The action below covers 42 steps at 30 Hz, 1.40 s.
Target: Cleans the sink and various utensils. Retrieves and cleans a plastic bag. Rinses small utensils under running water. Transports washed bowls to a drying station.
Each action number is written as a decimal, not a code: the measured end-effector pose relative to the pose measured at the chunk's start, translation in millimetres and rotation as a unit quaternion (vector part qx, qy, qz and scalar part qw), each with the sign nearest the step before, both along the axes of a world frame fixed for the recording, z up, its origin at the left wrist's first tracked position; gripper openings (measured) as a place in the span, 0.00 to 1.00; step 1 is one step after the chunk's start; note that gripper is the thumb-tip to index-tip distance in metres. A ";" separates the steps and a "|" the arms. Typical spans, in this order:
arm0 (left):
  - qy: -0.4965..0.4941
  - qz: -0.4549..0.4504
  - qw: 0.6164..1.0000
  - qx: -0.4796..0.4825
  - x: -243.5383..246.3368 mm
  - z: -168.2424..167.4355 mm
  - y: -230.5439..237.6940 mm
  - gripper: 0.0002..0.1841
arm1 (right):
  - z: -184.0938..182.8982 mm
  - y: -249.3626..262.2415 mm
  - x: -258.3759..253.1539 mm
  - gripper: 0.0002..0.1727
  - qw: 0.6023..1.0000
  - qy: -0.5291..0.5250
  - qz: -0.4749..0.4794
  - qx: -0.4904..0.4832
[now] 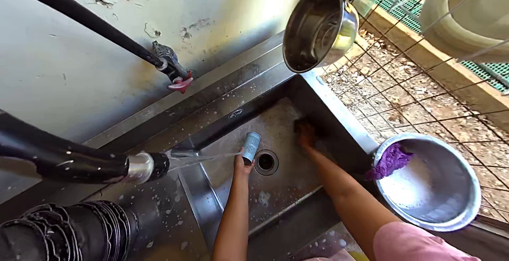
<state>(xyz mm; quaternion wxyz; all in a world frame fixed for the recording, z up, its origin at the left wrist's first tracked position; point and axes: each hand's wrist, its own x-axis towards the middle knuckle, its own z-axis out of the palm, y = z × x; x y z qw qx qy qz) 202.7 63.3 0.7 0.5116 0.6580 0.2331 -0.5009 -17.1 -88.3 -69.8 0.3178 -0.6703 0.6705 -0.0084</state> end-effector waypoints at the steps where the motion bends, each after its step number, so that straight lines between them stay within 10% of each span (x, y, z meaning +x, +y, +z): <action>1: -0.011 -0.012 1.000 -0.005 -0.5 -4.2 -2.6 0.20 | -6.9 15.0 6.3 0.27 1.000 0.017 0.022 0.012; 7: -0.002 -0.018 1.000 -0.014 -0.7 0.4 -0.3 0.24 | -7.3 105.9 40.1 0.19 0.961 -0.180 0.192 0.081; 10: -0.001 0.003 1.000 -0.009 1.8 14.0 9.5 0.24 | 20.2 48.5 36.8 0.19 0.967 -0.243 0.075 -0.009; 15: 0.015 0.029 0.999 -0.003 -1.8 20.8 26.1 0.22 | -0.8 -46.6 32.5 0.26 0.998 -0.067 -0.007 -0.017; 26: -0.111 -0.087 0.990 0.003 -16.5 3.5 9.2 0.23 | 58.0 95.8 108.7 0.21 0.936 -0.318 0.146 0.039; 37: -0.121 -0.119 0.985 0.009 -9.3 -2.4 17.1 0.24 | 39.4 66.1 117.8 0.19 0.944 -0.233 0.231 0.040; 42: -0.196 -0.173 0.965 0.005 0.3 13.9 9.4 0.35 | 21.8 -35.6 57.1 0.25 0.998 -0.043 0.032 -0.021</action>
